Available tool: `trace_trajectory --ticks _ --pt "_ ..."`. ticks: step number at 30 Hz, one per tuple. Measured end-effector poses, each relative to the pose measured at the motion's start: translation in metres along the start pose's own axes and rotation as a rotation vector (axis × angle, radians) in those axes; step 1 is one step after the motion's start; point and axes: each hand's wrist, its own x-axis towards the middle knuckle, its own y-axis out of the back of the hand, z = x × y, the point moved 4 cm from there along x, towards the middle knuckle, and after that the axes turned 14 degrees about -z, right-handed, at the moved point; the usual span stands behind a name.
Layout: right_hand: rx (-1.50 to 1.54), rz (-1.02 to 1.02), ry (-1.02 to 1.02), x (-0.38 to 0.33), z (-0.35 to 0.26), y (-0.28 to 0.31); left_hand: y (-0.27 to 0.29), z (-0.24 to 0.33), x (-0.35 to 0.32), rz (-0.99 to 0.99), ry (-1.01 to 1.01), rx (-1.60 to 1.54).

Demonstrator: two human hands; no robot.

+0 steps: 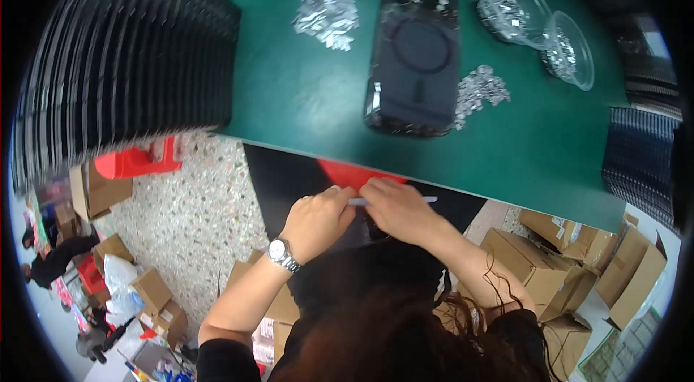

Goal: Assembling components and checking glossy phone cases in a manufacturing setting.

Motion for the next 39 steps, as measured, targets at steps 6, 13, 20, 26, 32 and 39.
trace_trajectory --ticks 6,13,20,26,32,39 --pt "-0.005 -0.013 -0.071 -0.013 0.008 -0.005 -0.013 -0.008 0.014 -0.081 -0.027 0.064" --pt "0.099 -0.096 -0.167 0.001 0.025 -0.027 -0.016 -0.01 0.024 -0.159 -0.036 0.124" --pt "0.054 -0.141 -0.238 0.014 0.029 -0.051 -0.033 -0.037 0.023 -0.211 0.053 0.047" --pt "0.254 -0.316 -0.275 0.012 0.02 -0.029 -0.025 -0.031 0.02 -0.207 0.061 0.042" --pt "-0.11 -0.268 -0.18 0.002 0.021 -0.043 -0.022 -0.029 0.017 -0.208 0.017 0.062" --pt "-0.01 -0.344 -0.179 0.008 0.016 -0.047 -0.032 -0.036 0.013 -0.109 -0.075 -0.028"
